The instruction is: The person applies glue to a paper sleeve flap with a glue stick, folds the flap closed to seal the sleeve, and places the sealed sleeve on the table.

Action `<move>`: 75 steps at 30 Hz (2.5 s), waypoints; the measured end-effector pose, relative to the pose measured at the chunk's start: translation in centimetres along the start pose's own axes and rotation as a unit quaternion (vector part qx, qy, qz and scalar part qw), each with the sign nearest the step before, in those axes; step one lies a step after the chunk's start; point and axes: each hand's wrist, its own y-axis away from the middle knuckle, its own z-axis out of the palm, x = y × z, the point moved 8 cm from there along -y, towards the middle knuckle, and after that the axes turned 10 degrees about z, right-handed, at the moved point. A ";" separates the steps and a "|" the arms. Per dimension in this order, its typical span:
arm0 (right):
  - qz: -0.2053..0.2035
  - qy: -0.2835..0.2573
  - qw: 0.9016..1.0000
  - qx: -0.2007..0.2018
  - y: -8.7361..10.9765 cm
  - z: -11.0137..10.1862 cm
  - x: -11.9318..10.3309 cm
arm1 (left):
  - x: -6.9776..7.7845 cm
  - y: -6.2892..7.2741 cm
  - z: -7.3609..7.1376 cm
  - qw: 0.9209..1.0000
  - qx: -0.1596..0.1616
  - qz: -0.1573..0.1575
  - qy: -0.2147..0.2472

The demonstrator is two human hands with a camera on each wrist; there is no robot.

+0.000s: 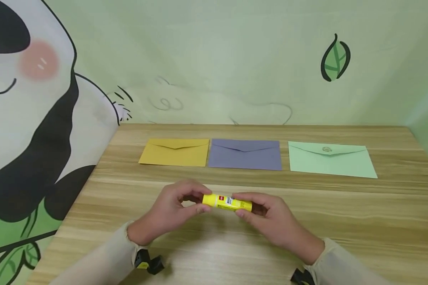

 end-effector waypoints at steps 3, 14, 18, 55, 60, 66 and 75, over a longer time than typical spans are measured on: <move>0.001 0.000 1.000 0.001 -0.1 -0.1 0.1 | 0.0 -0.1 -0.3 1.000 0.004 0.003 -0.005; 0.007 -0.005 1.000 0.013 -0.3 -1.2 1.3 | -0.2 0.0 -2.7 0.996 0.025 0.036 -0.074; 0.006 -0.007 1.000 0.015 -0.3 -1.7 1.9 | -0.7 0.6 -4.0 0.989 0.029 0.055 -0.135; -0.031 0.030 0.999 0.030 0.2 -4.5 2.4 | -7.0 9.0 -19.2 0.906 0.133 -0.077 -0.393; -0.024 0.028 0.999 0.027 0.4 -4.6 2.6 | -7.7 9.4 -19.0 0.907 0.125 -0.089 -0.392; -0.015 0.019 0.999 0.025 0.5 -4.6 2.9 | -8.2 9.8 -18.7 0.908 0.121 -0.112 -0.386; -0.027 -0.021 0.999 0.023 0.3 -4.9 3.3 | -8.8 9.9 -17.9 0.916 0.076 -0.132 -0.370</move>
